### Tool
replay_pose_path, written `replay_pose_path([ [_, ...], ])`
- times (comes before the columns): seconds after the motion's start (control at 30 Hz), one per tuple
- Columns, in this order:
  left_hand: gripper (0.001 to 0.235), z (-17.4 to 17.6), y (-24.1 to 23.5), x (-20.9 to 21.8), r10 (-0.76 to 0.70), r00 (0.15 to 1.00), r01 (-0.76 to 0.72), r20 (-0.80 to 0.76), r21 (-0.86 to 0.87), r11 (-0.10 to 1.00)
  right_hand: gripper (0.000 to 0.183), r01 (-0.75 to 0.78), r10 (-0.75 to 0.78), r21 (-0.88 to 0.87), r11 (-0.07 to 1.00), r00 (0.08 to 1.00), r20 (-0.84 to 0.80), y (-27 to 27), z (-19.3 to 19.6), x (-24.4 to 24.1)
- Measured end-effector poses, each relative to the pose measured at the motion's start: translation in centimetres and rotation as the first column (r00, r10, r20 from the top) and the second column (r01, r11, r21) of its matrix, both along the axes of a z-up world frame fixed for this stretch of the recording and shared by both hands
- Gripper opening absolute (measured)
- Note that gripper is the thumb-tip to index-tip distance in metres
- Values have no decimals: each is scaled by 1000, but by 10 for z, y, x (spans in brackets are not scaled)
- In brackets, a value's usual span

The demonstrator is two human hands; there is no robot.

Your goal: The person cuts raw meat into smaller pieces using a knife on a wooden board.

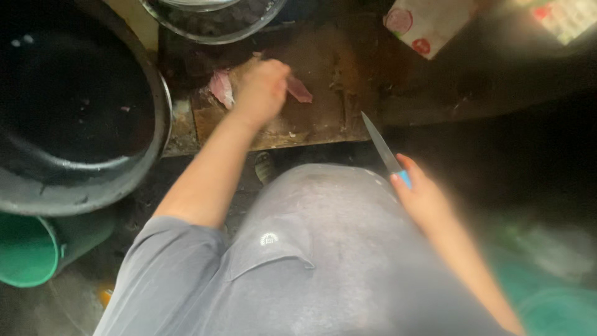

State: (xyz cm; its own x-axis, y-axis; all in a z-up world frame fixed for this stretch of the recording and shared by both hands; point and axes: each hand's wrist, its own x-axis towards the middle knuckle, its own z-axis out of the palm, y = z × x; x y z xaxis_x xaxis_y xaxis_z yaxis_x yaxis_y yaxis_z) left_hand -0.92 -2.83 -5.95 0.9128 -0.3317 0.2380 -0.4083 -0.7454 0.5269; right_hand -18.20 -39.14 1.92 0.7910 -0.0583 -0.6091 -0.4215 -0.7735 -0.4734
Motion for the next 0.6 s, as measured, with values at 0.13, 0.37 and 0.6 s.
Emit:
replay_pose_path([
  [0.13,37,-42,-10,-1,-183,978,197,-96,156,968,47,118,-118,-40,992,993,2,39,-10,-12],
  [0.37,23,-36,28,-13,-168,958,179,-234,24,984,45,168,-160,-45,985,977,144,99,-25,-19],
  [0.6,21,-25,45,-34,-85,953,44,-292,-144,989,43,147,-145,-3,989,983,114,117,-19,-13],
])
